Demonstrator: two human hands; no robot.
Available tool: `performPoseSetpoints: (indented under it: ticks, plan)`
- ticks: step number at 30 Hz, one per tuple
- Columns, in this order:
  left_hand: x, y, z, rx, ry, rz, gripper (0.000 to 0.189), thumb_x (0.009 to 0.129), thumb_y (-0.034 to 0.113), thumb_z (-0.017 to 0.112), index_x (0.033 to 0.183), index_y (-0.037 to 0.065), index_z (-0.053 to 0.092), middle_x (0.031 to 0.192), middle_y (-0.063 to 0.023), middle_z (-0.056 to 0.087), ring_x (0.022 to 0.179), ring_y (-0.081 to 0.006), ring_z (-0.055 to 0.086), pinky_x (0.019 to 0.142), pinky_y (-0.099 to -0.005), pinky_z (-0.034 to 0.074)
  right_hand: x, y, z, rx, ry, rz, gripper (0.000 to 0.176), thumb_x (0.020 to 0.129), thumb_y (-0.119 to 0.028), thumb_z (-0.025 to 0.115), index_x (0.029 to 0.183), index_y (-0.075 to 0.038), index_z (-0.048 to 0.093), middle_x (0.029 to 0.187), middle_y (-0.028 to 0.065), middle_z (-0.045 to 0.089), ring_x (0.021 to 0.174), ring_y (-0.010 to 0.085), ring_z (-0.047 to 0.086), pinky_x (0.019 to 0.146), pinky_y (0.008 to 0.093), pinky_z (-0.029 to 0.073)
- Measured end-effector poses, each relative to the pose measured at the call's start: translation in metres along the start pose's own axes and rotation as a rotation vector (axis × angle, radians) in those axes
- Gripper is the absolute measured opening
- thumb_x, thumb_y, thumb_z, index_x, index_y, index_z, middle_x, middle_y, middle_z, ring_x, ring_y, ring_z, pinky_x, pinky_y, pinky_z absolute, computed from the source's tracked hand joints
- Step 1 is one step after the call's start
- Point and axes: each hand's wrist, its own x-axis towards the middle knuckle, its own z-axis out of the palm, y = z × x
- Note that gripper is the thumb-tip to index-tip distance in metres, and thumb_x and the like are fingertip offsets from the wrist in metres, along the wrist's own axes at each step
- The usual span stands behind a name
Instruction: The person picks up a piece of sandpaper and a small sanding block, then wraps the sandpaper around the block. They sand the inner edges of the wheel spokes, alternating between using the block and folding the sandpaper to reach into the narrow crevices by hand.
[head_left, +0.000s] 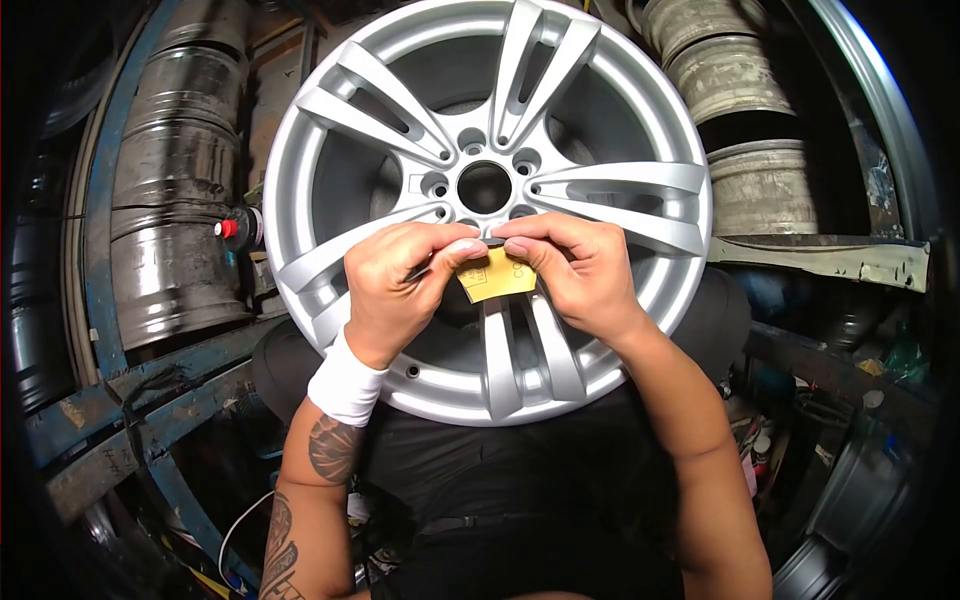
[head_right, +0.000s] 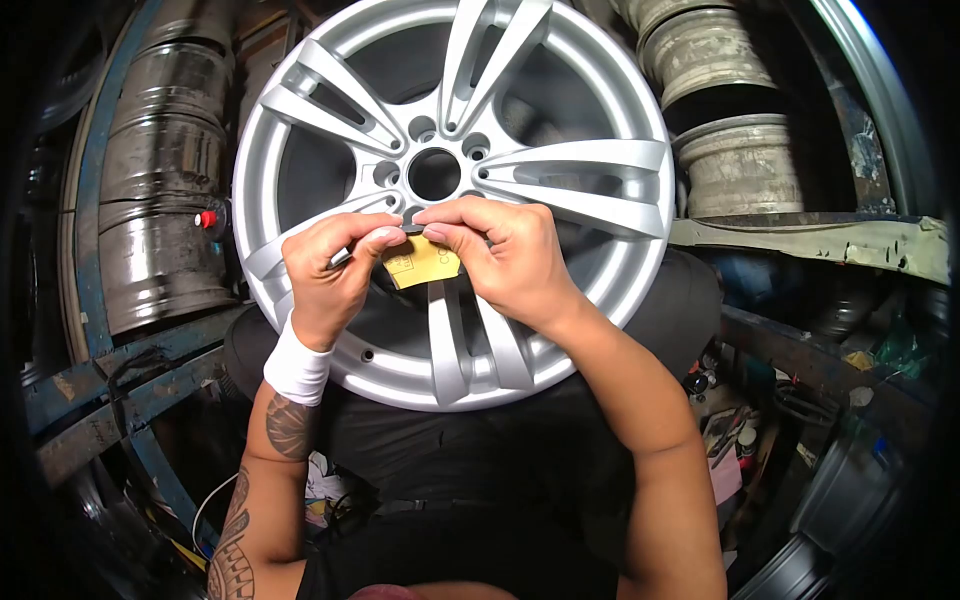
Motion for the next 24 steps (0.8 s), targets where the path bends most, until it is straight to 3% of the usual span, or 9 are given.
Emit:
performPoseSetpoints:
  ticks: [3,6,12,14,24]
  plan:
    - [0.004,0.01,0.003,0.005,0.022,-0.066,0.005,0.09,0.005,0.085,0.095,0.005,0.083,0.083,-0.0095,0.079,0.073,-0.0213,0.077,0.064,-0.03,0.057,0.0,0.006,0.003,0.147,0.017,0.066,0.015,0.103,-0.003,0.071,0.113,0.004,0.081,0.104,0.0107,0.082,0.096,0.0138,0.076,0.088,0.0279,0.06]
    - [0.006,0.01,0.005,-0.025,0.027,-0.054,0.007,0.09,0.005,0.087,0.095,0.004,0.082,0.082,-0.0077,0.079,0.068,-0.0153,0.072,0.06,-0.0271,0.052,0.001,0.008,0.002,0.257,0.014,0.113,0.015,0.102,-0.002,0.071,0.113,0.003,0.081,0.105,0.0102,0.082,0.098,0.0131,0.076,0.09,0.028,0.06]
    - [-0.001,0.005,0.006,-0.386,-0.027,-0.388,0.011,0.091,0.005,0.088,0.099,0.002,0.081,0.091,-0.0022,0.078,0.066,0.0006,0.052,0.057,-0.0184,0.039,0.004,0.014,-0.002,0.402,-0.05,0.174,0.017,0.104,-0.007,0.072,0.114,0.003,0.081,0.104,0.0098,0.082,0.098,0.0115,0.074,0.089,0.0272,0.059]
    - [-0.004,0.0,0.006,-0.47,-0.028,-0.424,0.011,0.092,0.006,0.088,0.1,0.002,0.081,0.095,-0.0025,0.078,0.069,0.001,0.053,0.059,-0.0173,0.04,0.006,0.01,0.002,0.426,-0.012,0.257,0.018,0.106,-0.01,0.073,0.114,0.003,0.081,0.103,0.0096,0.082,0.097,0.0107,0.074,0.089,0.0272,0.059]
    - [0.0,0.001,0.002,-0.53,-0.098,-0.504,0.017,0.091,0.008,0.089,0.103,0.0,0.08,0.097,-0.0027,0.076,0.076,-0.001,0.058,0.066,-0.0175,0.045,0.001,0.011,0.006,0.258,0.003,0.115,0.014,0.104,-0.006,0.072,0.112,0.004,0.079,0.104,0.0095,0.081,0.097,0.0114,0.074,0.089,0.0275,0.059]
